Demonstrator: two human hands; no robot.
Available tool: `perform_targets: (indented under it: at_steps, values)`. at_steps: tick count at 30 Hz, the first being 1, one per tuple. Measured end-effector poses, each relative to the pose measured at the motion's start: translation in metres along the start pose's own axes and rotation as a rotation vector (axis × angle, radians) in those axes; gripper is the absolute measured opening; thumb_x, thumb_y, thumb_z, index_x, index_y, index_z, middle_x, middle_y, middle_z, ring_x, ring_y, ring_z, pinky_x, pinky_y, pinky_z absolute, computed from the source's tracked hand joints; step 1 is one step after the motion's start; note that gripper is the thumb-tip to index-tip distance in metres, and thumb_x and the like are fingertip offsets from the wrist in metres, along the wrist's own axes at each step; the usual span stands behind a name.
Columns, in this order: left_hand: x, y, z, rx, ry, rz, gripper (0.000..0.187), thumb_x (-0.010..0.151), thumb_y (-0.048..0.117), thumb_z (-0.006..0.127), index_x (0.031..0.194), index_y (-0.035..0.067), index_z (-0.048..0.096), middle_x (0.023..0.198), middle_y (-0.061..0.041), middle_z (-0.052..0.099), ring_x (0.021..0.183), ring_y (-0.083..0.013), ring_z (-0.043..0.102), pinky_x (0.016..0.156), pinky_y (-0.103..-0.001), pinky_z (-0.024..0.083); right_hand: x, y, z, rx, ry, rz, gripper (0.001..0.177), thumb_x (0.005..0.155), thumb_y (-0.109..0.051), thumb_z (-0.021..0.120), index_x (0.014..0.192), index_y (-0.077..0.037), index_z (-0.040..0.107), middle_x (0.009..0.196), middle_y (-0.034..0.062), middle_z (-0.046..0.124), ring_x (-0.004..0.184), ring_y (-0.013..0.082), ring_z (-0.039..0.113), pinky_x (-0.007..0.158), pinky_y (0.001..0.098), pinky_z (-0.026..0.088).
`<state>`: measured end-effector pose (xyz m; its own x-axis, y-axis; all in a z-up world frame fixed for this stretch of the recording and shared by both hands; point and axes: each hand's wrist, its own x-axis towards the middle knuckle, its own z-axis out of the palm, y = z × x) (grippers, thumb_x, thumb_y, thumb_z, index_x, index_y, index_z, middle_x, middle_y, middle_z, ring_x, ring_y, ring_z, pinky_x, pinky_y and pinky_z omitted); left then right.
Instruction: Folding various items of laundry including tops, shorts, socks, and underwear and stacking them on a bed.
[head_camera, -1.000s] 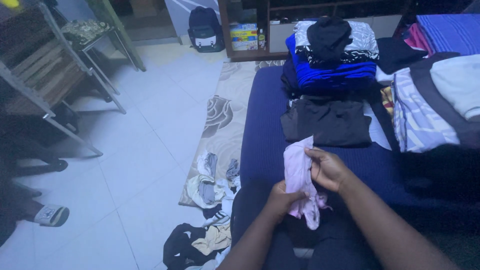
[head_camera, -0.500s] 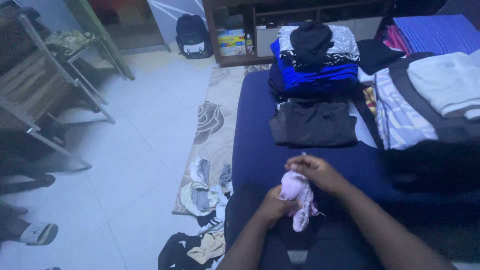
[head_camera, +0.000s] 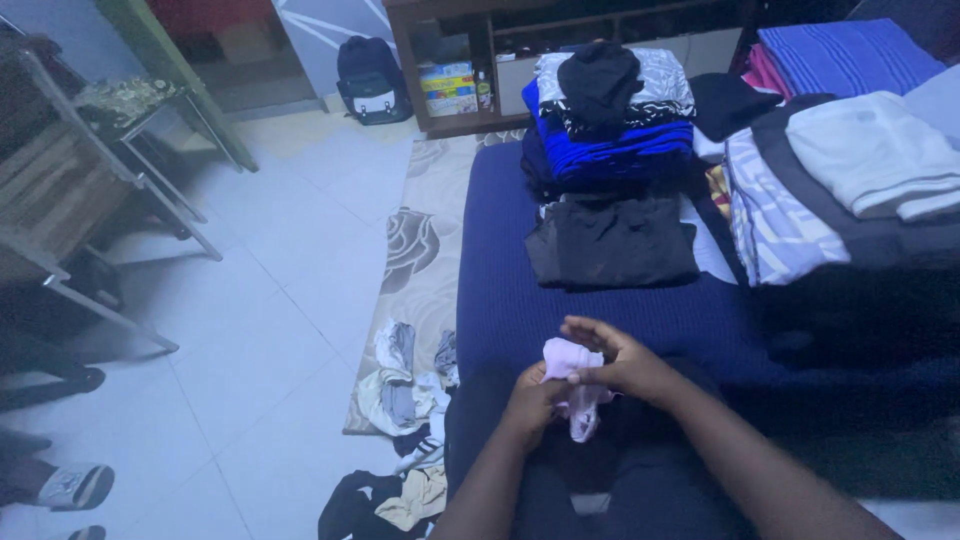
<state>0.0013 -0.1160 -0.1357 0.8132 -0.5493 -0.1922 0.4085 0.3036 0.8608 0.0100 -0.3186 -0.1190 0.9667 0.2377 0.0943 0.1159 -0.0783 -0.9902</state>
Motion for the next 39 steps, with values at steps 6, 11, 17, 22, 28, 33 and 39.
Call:
perform_targets:
  at_steps: [6,11,17,22,28,33,39]
  values:
    - [0.023,-0.043,-0.035,-0.024,-0.021,0.14,0.036,0.086,0.0,0.058,0.122,0.002,0.067,0.104,-0.011,0.072,0.087,-0.0208,0.069,0.074,-0.032,0.056,-0.013,-0.02,0.016,0.218,-0.149,0.333,0.074,0.074,-0.01,0.083,0.142,-0.01,0.054,0.121,0.0075,0.072,0.108,0.019,0.071,0.094,0.0374,0.059]
    - [0.013,-0.025,-0.017,-0.054,0.103,0.125,0.049,0.079,-0.01,0.056,0.124,0.007,0.064,0.109,-0.007,0.074,0.095,-0.0197,0.072,0.08,-0.034,0.057,-0.012,0.002,0.013,0.105,-0.044,0.547,0.048,0.082,-0.015,0.078,0.127,-0.007,0.065,0.104,0.0099,0.077,0.087,0.0196,0.073,0.075,0.0363,0.059]
    - [0.011,-0.018,-0.01,0.048,0.184,0.129,0.052,0.075,-0.013,0.063,0.125,0.003,0.064,0.11,-0.009,0.075,0.097,-0.0207,0.074,0.084,-0.034,0.059,-0.016,-0.011,0.012,0.242,-0.017,0.573,0.039,0.085,-0.014,0.074,0.122,-0.004,0.069,0.1,0.0092,0.077,0.082,0.0177,0.073,0.072,0.0326,0.059]
    - [0.033,-0.045,-0.021,0.109,0.224,0.262,0.05,0.076,-0.007,0.071,0.125,-0.004,0.063,0.112,-0.014,0.074,0.098,-0.0222,0.073,0.085,-0.037,0.06,-0.017,-0.001,0.007,0.262,0.064,0.644,0.037,0.087,-0.012,0.07,0.124,-0.003,0.069,0.1,0.0094,0.079,0.083,0.0178,0.075,0.073,0.0331,0.06]
    - [0.007,-0.004,0.009,0.154,0.425,0.086,0.069,0.077,0.015,0.086,0.133,0.012,0.047,0.116,-0.007,0.07,0.106,-0.0182,0.07,0.092,-0.036,0.058,-0.021,0.0,-0.006,0.494,0.142,0.52,0.038,0.092,-0.019,0.066,0.127,-0.005,0.066,0.096,0.0085,0.076,0.076,0.0177,0.072,0.051,0.0279,0.052]
    - [0.009,-0.02,-0.005,-0.056,0.134,0.042,0.055,0.082,0.015,0.082,0.132,0.004,0.062,0.117,-0.008,0.073,0.107,-0.0206,0.071,0.094,-0.035,0.057,-0.02,-0.002,0.002,0.602,0.029,0.469,0.032,0.092,-0.011,0.063,0.123,-0.002,0.062,0.101,0.01,0.074,0.082,0.0185,0.075,0.062,0.033,0.061]
    - [-0.001,0.002,0.007,-0.206,0.241,0.046,0.052,0.081,0.01,0.079,0.13,0.004,0.061,0.115,-0.009,0.074,0.104,-0.0224,0.073,0.093,-0.037,0.06,-0.02,0.02,0.006,0.727,0.1,0.382,0.052,0.1,-0.042,0.066,0.126,0.003,0.063,0.099,0.014,0.074,0.079,0.0204,0.074,0.059,0.0343,0.058]
